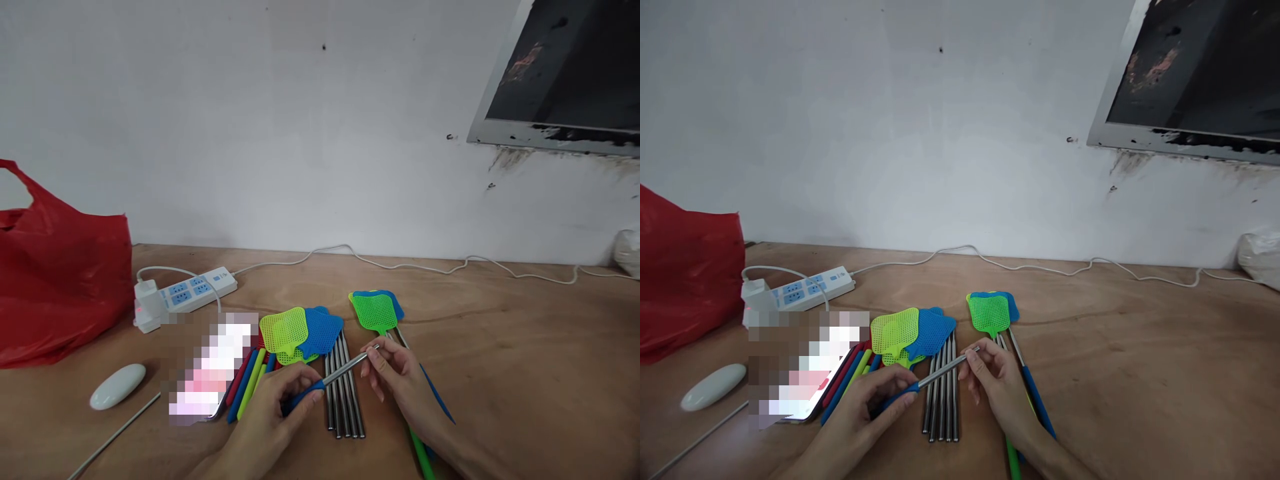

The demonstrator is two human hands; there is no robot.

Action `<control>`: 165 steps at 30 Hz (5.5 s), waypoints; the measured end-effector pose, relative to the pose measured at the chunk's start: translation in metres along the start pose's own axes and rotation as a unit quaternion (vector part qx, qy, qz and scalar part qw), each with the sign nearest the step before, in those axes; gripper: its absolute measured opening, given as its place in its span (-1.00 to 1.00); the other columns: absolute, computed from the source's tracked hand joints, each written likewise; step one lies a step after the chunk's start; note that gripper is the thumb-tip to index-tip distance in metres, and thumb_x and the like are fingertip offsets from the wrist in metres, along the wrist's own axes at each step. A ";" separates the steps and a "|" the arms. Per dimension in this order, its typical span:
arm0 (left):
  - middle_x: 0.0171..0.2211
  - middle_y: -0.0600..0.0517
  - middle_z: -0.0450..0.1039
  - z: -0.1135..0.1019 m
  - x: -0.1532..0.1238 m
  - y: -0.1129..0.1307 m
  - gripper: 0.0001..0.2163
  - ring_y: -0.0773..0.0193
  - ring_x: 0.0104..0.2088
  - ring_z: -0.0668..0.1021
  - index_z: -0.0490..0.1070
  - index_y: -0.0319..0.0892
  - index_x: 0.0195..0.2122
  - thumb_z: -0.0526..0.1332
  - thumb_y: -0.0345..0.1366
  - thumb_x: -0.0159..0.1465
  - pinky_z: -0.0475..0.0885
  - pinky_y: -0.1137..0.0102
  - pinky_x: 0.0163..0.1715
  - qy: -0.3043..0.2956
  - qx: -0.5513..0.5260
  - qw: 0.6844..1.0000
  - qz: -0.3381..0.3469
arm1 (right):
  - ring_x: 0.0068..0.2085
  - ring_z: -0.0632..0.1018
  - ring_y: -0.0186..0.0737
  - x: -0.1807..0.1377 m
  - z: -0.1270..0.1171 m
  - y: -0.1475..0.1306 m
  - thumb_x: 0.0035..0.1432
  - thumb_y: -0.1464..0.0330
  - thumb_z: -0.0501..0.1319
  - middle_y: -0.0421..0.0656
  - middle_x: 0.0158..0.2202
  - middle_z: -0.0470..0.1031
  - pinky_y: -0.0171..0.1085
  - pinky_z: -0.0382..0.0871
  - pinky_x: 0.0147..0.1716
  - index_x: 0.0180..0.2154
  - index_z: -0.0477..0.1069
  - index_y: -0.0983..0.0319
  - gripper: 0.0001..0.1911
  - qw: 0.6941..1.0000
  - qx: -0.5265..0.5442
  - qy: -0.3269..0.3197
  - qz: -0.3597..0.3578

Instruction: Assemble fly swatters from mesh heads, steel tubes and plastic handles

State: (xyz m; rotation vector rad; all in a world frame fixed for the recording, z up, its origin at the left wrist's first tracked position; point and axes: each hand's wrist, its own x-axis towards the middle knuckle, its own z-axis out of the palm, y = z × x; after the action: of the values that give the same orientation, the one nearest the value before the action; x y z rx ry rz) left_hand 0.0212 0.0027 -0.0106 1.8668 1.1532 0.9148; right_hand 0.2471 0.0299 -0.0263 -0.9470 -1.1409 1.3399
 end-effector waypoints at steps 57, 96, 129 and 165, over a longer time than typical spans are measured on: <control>0.26 -0.12 0.35 -0.008 0.000 -0.012 -0.56 -0.03 0.25 0.40 0.22 -0.10 0.30 0.13 -0.25 0.41 0.38 -0.01 0.19 -0.020 0.341 0.924 0.170 | -0.81 0.09 -0.49 0.003 -0.010 -0.008 0.14 -0.10 0.23 -0.40 -0.83 0.20 -0.45 -0.08 -0.80 -0.44 0.37 0.22 -0.50 0.996 -0.004 -0.021 0.090; -0.73 0.31 0.24 -0.012 0.013 -0.009 -0.60 0.39 -0.83 0.28 0.19 -0.06 -0.11 0.13 0.15 0.29 0.17 0.61 -0.88 0.141 -0.212 0.958 -0.128 | -0.83 0.07 -0.52 -0.005 -0.015 -0.013 0.27 0.10 0.20 -0.38 -0.83 0.22 -0.43 -0.09 -0.80 -0.35 0.60 0.36 -0.55 0.947 0.002 -0.253 0.199; -0.53 0.19 0.33 -0.009 0.007 0.005 -0.55 0.36 -0.60 0.36 0.21 -0.09 0.07 0.15 0.11 0.33 0.25 0.51 -0.63 0.099 -0.224 0.963 -0.109 | -0.82 0.09 -0.53 -0.008 -0.007 -0.017 0.10 -0.03 0.31 -0.36 -0.85 0.18 -0.43 -0.13 -0.81 -0.60 0.49 0.30 -0.47 0.960 0.017 -0.216 0.180; -0.41 0.12 0.33 -0.003 -0.006 0.009 -0.66 0.27 -0.35 0.39 0.32 -0.11 -0.28 -0.07 -0.03 0.49 0.26 0.42 -0.31 -0.165 0.043 0.985 -0.007 | -0.42 0.56 -0.29 -0.019 0.014 -0.017 -0.22 0.17 0.58 -0.17 -0.42 0.61 -0.35 0.43 -0.42 -0.43 0.62 0.19 -0.68 0.986 0.136 0.022 0.096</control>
State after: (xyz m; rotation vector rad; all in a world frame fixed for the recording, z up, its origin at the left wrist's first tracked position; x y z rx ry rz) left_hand 0.0206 -0.0046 -0.0028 1.9856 1.0114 0.5274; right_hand 0.2395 0.0091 -0.0083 -0.8967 -0.8227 1.5763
